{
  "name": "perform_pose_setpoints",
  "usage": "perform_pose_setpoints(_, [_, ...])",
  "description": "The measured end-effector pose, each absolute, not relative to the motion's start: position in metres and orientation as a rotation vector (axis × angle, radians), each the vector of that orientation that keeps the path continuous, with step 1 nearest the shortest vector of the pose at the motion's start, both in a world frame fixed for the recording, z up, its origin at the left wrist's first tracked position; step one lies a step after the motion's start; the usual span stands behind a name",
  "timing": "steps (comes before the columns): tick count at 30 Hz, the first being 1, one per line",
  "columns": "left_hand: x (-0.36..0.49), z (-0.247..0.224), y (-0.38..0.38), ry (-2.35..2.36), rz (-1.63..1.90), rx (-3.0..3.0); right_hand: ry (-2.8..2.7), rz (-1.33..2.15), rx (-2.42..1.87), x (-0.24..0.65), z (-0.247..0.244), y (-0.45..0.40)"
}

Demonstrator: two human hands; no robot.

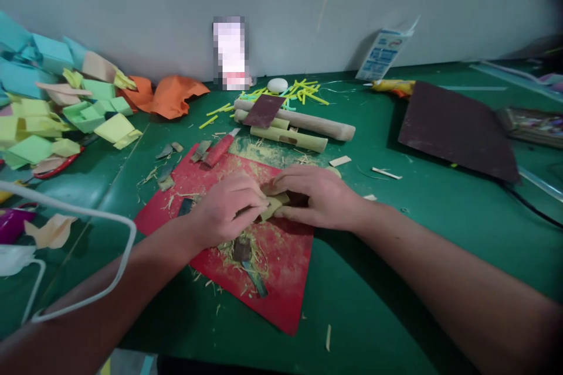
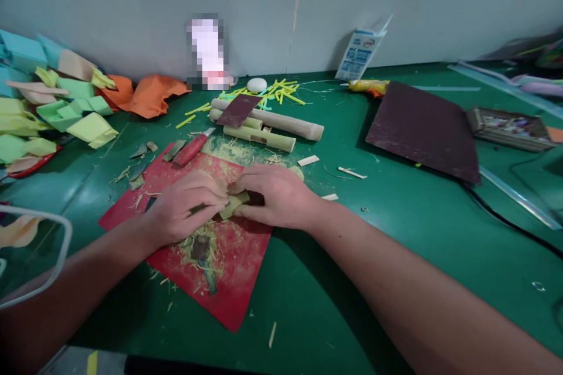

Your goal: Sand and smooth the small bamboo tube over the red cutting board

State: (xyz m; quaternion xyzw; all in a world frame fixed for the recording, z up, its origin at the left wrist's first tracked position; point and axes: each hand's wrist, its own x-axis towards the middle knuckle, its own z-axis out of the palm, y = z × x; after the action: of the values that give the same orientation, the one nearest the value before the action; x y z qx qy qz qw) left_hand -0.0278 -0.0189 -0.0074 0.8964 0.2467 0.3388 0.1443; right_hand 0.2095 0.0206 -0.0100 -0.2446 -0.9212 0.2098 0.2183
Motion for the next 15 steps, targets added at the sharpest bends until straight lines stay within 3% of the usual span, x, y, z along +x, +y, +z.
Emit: perform_pose_setpoints(15, [-0.0253,-0.0081,-0.0225,0.76,0.929,2.707,-2.574,0.6,-0.707,0.2082,-0.0079,0.0214])
